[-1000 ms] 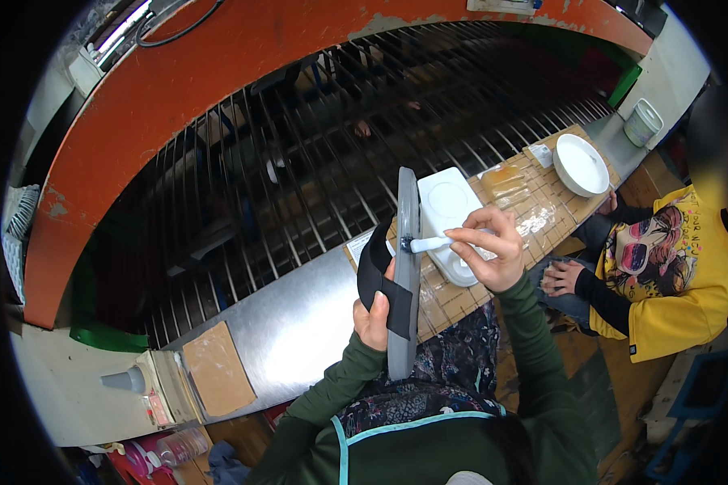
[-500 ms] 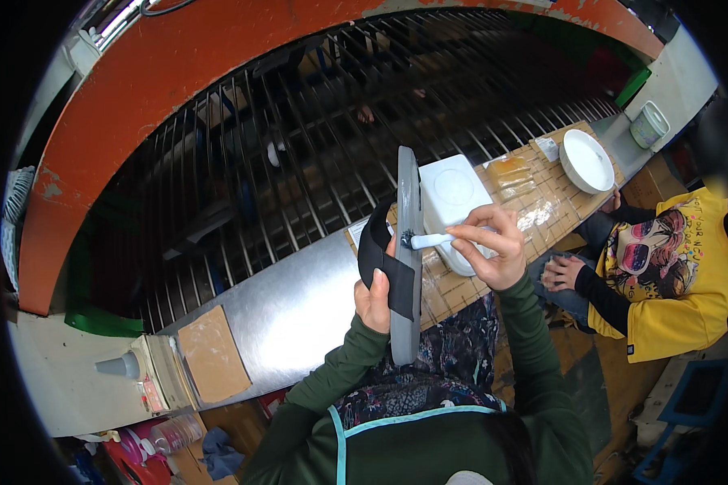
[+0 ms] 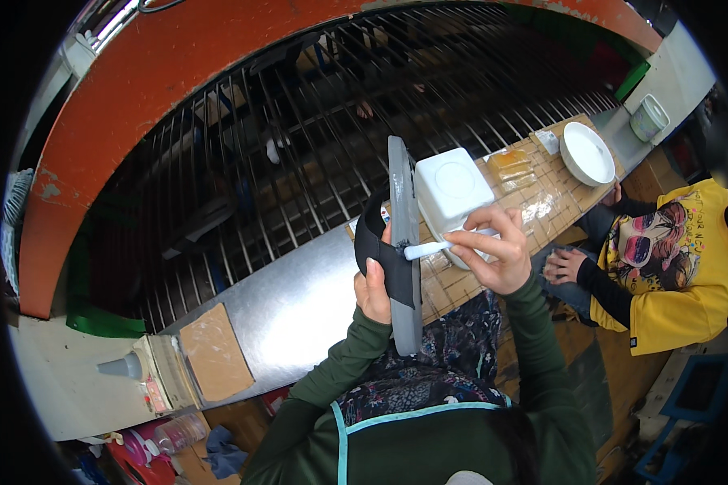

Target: The person holds a gray plastic component and uses a small brush to apply white paint to its surface. They repeatedly dip the brush into a white paint container and continue painting different areas of the part while standing at a workbench.

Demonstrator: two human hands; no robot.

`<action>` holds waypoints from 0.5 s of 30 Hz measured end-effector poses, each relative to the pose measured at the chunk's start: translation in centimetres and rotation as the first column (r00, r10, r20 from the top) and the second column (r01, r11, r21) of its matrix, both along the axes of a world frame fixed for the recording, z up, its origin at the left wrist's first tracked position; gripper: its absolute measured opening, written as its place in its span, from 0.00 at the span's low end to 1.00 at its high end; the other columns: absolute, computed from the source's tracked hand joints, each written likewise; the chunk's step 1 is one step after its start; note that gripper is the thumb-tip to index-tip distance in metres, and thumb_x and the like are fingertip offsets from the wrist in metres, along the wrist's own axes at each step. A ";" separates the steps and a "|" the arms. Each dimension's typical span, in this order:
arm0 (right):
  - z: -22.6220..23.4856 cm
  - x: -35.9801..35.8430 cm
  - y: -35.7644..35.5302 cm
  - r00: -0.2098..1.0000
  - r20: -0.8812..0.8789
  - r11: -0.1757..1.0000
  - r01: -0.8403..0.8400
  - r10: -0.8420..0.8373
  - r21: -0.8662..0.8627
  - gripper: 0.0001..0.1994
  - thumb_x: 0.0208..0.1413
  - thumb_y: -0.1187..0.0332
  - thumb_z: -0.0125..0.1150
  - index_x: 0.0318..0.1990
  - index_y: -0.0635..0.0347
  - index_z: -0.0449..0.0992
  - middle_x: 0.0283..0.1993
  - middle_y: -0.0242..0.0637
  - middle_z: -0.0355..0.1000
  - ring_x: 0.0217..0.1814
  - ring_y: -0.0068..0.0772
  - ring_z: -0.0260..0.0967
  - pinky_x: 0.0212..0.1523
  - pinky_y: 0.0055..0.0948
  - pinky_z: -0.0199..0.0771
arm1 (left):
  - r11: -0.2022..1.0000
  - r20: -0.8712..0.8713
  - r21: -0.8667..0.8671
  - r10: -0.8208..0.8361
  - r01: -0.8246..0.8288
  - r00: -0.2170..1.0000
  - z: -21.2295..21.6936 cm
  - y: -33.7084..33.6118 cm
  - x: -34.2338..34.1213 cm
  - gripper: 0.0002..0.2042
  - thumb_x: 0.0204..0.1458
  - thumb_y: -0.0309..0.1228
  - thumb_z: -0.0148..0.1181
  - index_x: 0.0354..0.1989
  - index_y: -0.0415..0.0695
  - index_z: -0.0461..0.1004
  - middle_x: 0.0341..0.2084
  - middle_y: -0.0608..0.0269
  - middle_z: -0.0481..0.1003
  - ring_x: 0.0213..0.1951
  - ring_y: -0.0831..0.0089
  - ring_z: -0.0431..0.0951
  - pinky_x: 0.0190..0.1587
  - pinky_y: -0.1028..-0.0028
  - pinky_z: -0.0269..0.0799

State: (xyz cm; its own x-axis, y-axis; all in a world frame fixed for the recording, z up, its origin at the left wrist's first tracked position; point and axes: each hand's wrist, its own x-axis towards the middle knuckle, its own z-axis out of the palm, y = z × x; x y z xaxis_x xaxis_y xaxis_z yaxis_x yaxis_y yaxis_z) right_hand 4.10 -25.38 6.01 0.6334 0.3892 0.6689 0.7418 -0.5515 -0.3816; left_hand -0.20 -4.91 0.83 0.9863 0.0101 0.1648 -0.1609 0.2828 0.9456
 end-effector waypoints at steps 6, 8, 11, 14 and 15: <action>0.5 2.7 1.0 0.991 -0.125 0.909 0.090 -0.042 0.407 0.09 0.48 0.70 0.70 0.39 0.57 0.84 0.39 0.34 0.70 0.25 0.20 0.62 0.26 0.21 0.63 | 0.902 0.039 -0.367 -0.228 0.226 0.973 1.0 -0.5 -0.6 0.43 0.57 0.66 0.35 0.73 0.48 0.41 0.66 0.55 0.56 0.64 0.64 0.63 0.61 0.64 0.65; 0.6 2.7 1.5 0.982 -0.143 0.902 0.174 -0.127 0.396 0.09 0.48 0.68 0.71 0.39 0.54 0.85 0.36 0.32 0.71 0.25 0.19 0.62 0.31 0.23 0.60 | 0.861 0.049 -0.448 -0.244 0.239 0.969 1.5 -0.4 -0.8 0.42 0.56 0.66 0.36 0.73 0.50 0.44 0.66 0.55 0.57 0.64 0.63 0.62 0.62 0.62 0.65; 0.7 1.3 2.3 0.996 -0.083 0.976 0.049 -0.032 0.213 0.10 0.48 0.65 0.71 0.39 0.50 0.85 0.33 0.29 0.71 0.25 0.20 0.61 0.35 0.25 0.54 | 0.855 -0.055 -0.514 -0.109 0.065 0.993 2.3 -0.1 -0.6 0.41 0.57 0.65 0.35 0.72 0.50 0.46 0.65 0.55 0.58 0.64 0.61 0.62 0.62 0.61 0.66; 0.8 0.5 3.0 0.988 -0.129 0.969 -0.055 0.089 0.241 0.10 0.48 0.64 0.71 0.39 0.50 0.85 0.32 0.28 0.71 0.24 0.19 0.61 0.34 0.24 0.52 | 0.839 -0.114 -0.544 -0.058 -0.014 0.992 2.8 0.6 -0.5 0.39 0.58 0.63 0.34 0.72 0.51 0.47 0.65 0.54 0.59 0.63 0.60 0.64 0.61 0.61 0.66; 0.9 0.6 3.2 0.980 -0.157 0.943 -0.069 0.126 0.327 0.09 0.48 0.65 0.70 0.39 0.51 0.85 0.32 0.28 0.71 0.24 0.19 0.61 0.32 0.24 0.52 | 0.833 -0.140 -0.550 -0.026 -0.056 0.990 2.9 0.6 -0.7 0.38 0.58 0.62 0.34 0.72 0.51 0.47 0.65 0.53 0.59 0.62 0.60 0.65 0.61 0.61 0.67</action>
State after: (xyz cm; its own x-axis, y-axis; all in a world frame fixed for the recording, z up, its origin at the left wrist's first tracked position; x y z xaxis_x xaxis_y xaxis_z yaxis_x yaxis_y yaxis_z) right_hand 4.72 -22.15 6.91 0.7202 0.2398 0.6510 0.6923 -0.3087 -0.6522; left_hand -0.89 -4.30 3.70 0.9973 0.0734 -0.0080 -0.0509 0.7622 0.6453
